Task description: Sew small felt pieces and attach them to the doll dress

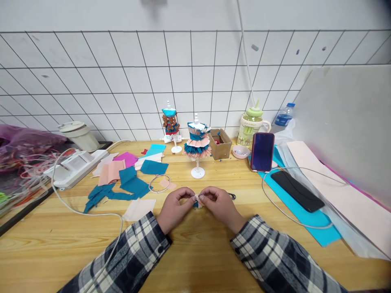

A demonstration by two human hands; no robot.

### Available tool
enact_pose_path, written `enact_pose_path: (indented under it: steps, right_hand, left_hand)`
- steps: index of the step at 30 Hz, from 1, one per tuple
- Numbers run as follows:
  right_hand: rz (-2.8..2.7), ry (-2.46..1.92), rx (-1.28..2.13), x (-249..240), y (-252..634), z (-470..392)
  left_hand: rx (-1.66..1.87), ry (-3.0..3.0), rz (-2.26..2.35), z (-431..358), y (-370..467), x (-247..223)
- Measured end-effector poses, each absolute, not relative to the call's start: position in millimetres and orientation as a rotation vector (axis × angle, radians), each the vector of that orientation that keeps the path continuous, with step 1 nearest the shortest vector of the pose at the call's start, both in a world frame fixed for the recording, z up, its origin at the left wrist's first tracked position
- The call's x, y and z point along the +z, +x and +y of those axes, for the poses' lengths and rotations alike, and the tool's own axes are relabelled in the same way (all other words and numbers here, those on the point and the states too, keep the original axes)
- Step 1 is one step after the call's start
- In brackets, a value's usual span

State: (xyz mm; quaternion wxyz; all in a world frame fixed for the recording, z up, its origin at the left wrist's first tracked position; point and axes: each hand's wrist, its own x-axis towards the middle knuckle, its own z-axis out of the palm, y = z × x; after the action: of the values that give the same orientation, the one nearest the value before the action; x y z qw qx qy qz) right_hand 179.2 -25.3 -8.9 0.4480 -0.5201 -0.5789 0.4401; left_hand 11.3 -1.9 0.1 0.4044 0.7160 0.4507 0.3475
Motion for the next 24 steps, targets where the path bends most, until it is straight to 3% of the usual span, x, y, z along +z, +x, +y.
enact_pose_path:
  steps: [8,24]
  right_hand:
    - [-1.504,-1.313,0.946,-7.9,178.6,-26.8]
    - [-1.350,-1.133,1.263,-12.1,178.3,-25.0]
  left_hand:
    - [0.861,1.802,1.139,-2.8,11.7,2.0]
    - [0.877,1.620,1.048,0.0,10.8,-2.6]
